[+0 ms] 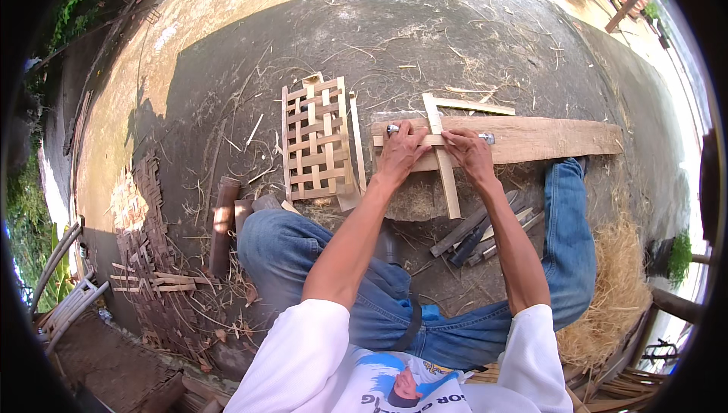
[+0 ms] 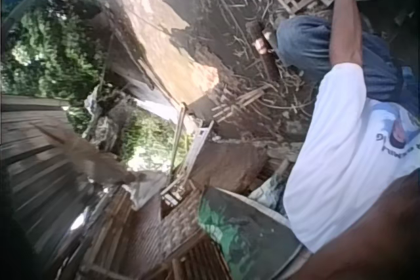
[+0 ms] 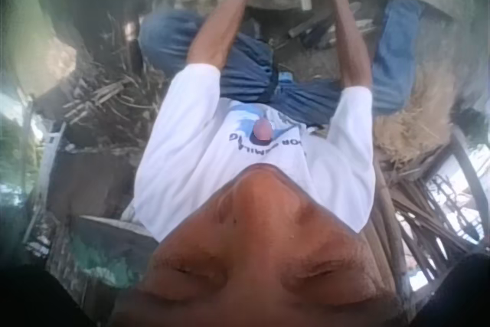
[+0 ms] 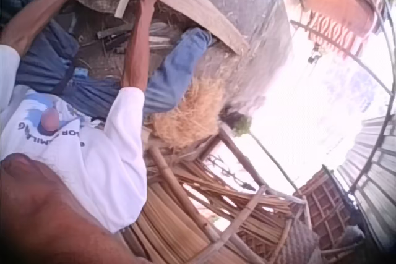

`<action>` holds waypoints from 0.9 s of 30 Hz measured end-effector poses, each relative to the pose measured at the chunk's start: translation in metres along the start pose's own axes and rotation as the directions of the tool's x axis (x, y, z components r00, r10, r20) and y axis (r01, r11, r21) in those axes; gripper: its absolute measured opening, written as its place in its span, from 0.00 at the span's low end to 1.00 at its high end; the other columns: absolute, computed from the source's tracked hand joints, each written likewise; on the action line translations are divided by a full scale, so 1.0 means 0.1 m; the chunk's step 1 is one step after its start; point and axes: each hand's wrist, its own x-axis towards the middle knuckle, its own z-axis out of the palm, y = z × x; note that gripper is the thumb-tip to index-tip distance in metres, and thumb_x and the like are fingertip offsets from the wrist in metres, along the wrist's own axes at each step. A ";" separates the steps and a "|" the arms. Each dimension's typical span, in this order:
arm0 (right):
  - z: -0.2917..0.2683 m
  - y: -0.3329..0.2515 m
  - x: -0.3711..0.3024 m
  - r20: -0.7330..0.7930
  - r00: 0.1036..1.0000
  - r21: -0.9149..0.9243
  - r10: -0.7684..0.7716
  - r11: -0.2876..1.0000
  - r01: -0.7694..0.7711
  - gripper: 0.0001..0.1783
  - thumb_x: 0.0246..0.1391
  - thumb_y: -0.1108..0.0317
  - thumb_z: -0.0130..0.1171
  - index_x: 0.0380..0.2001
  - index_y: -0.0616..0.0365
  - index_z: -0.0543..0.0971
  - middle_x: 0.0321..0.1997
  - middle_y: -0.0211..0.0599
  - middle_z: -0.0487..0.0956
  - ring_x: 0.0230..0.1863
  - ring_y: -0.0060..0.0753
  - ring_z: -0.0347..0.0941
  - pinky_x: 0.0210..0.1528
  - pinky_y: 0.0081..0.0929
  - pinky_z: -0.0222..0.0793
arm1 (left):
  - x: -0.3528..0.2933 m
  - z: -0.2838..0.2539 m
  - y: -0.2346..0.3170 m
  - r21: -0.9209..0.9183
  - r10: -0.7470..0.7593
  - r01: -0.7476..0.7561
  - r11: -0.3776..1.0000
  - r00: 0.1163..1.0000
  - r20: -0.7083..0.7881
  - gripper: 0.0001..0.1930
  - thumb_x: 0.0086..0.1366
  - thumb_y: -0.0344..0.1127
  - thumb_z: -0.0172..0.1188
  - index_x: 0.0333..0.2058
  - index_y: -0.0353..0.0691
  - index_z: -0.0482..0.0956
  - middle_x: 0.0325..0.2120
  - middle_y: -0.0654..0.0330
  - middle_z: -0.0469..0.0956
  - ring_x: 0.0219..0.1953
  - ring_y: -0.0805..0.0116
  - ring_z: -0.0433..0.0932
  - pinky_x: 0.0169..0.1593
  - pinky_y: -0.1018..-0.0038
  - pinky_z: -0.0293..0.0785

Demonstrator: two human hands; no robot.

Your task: The person sits on the ground and uses a hand saw to cut small wooden sticks. They measure and align the pieces, then saw them to size, occasionally adjusting the wood and tools.

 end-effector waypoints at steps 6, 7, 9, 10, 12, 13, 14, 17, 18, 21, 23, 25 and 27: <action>-0.12 -0.04 0.11 0.088 0.994 -0.147 -0.061 0.986 0.073 0.14 0.56 0.60 0.68 0.46 0.40 0.88 0.47 0.31 0.86 0.48 0.42 0.79 0.52 0.38 0.74 | -0.01 0.03 0.01 -0.172 -0.115 0.116 0.978 0.993 0.016 0.21 0.67 0.45 0.65 0.56 0.47 0.81 0.42 0.56 0.70 0.44 0.58 0.74 0.50 0.60 0.72; -0.14 -0.05 0.12 0.114 0.992 -0.159 -0.055 0.985 0.073 0.14 0.56 0.59 0.68 0.46 0.39 0.89 0.46 0.30 0.86 0.48 0.41 0.79 0.51 0.38 0.74 | -0.01 0.02 0.01 -0.188 -0.129 0.132 0.973 0.991 0.025 0.21 0.67 0.45 0.65 0.56 0.47 0.81 0.42 0.56 0.70 0.44 0.58 0.74 0.50 0.60 0.72; -0.15 -0.06 0.12 0.112 0.991 -0.206 -0.071 0.974 0.093 0.14 0.56 0.58 0.68 0.46 0.38 0.89 0.46 0.28 0.86 0.48 0.40 0.79 0.51 0.38 0.74 | -0.02 0.03 0.00 -0.219 -0.158 0.163 0.962 0.987 0.041 0.21 0.66 0.45 0.66 0.57 0.47 0.82 0.41 0.56 0.70 0.44 0.58 0.74 0.49 0.60 0.72; -0.16 -0.06 0.13 0.111 0.991 -0.229 -0.080 0.968 0.104 0.14 0.56 0.58 0.67 0.46 0.37 0.89 0.46 0.26 0.86 0.48 0.39 0.79 0.50 0.38 0.74 | -0.03 0.05 -0.01 -0.196 -0.135 0.133 0.971 0.991 0.006 0.22 0.65 0.45 0.67 0.56 0.47 0.82 0.41 0.56 0.70 0.44 0.58 0.74 0.49 0.60 0.72; -0.16 -0.06 0.13 0.127 0.991 -0.217 -0.047 0.973 0.074 0.14 0.57 0.56 0.67 0.46 0.36 0.89 0.47 0.25 0.86 0.48 0.38 0.79 0.52 0.38 0.73 | -0.04 0.08 -0.02 -0.146 -0.086 0.076 0.986 0.994 -0.061 0.22 0.64 0.44 0.68 0.55 0.47 0.83 0.41 0.56 0.69 0.44 0.58 0.74 0.49 0.61 0.72; -0.15 -0.05 0.12 0.135 0.990 -0.210 -0.030 0.976 0.058 0.14 0.57 0.55 0.67 0.46 0.35 0.89 0.47 0.25 0.86 0.48 0.37 0.79 0.52 0.38 0.73 | -0.04 0.08 -0.03 -0.137 -0.077 0.064 0.988 0.993 -0.088 0.22 0.63 0.44 0.69 0.55 0.47 0.83 0.41 0.56 0.70 0.44 0.58 0.73 0.49 0.61 0.72; -0.15 -0.05 0.13 0.134 0.990 -0.218 -0.035 0.974 0.064 0.14 0.57 0.55 0.67 0.46 0.34 0.89 0.47 0.24 0.86 0.49 0.37 0.79 0.53 0.39 0.72 | -0.04 0.08 -0.04 -0.128 -0.068 0.053 0.990 0.991 -0.115 0.22 0.62 0.44 0.70 0.54 0.47 0.84 0.40 0.56 0.70 0.43 0.58 0.73 0.49 0.61 0.72; -0.13 -0.04 0.13 0.134 0.991 -0.216 -0.028 0.975 0.057 0.13 0.58 0.53 0.67 0.46 0.33 0.89 0.47 0.23 0.86 0.50 0.36 0.78 0.57 0.42 0.69 | -0.04 0.06 -0.01 -0.183 -0.096 0.075 0.980 0.989 -0.109 0.22 0.59 0.43 0.72 0.52 0.46 0.85 0.39 0.56 0.70 0.43 0.58 0.72 0.49 0.61 0.72; -0.13 -0.02 0.12 0.135 0.991 -0.200 -0.014 0.979 0.041 0.13 0.58 0.53 0.67 0.46 0.32 0.89 0.47 0.23 0.86 0.51 0.36 0.78 0.59 0.45 0.67 | -0.03 0.05 -0.01 -0.213 -0.113 0.091 0.973 0.989 -0.094 0.22 0.59 0.43 0.72 0.51 0.45 0.85 0.39 0.56 0.70 0.43 0.59 0.72 0.49 0.61 0.72; -0.10 0.00 0.12 0.129 0.992 -0.188 0.011 0.982 0.014 0.13 0.58 0.51 0.66 0.46 0.31 0.88 0.49 0.21 0.85 0.54 0.36 0.77 0.63 0.51 0.63 | -0.01 0.02 -0.02 -0.285 -0.124 0.099 0.953 0.990 -0.068 0.21 0.59 0.42 0.72 0.50 0.45 0.86 0.38 0.57 0.71 0.43 0.58 0.72 0.49 0.61 0.71; -0.08 0.01 0.11 0.119 0.993 -0.184 0.018 0.983 0.004 0.13 0.58 0.50 0.66 0.46 0.30 0.88 0.51 0.20 0.85 0.56 0.36 0.77 0.64 0.56 0.60 | 0.00 0.01 -0.05 -0.315 -0.121 0.100 0.944 0.991 -0.050 0.20 0.59 0.42 0.72 0.50 0.45 0.86 0.37 0.57 0.72 0.42 0.58 0.73 0.48 0.61 0.71; -0.07 -0.03 0.05 0.116 0.993 -0.171 0.027 0.985 -0.006 0.13 0.58 0.50 0.66 0.47 0.29 0.88 0.53 0.19 0.85 0.57 0.36 0.77 0.65 0.59 0.58 | -0.05 0.00 -0.05 -0.317 -0.112 0.091 0.944 0.992 -0.048 0.20 0.59 0.41 0.72 0.50 0.45 0.86 0.37 0.56 0.72 0.41 0.58 0.73 0.48 0.61 0.71; -0.11 -0.10 0.03 0.123 0.992 -0.218 0.009 0.976 0.018 0.15 0.57 0.54 0.68 0.48 0.34 0.88 0.53 0.22 0.85 0.55 0.37 0.77 0.59 0.44 0.67 | -0.08 -0.02 -0.06 -0.284 -0.085 0.061 0.957 0.994 -0.071 0.19 0.59 0.41 0.72 0.49 0.45 0.87 0.37 0.56 0.73 0.40 0.59 0.74 0.48 0.60 0.72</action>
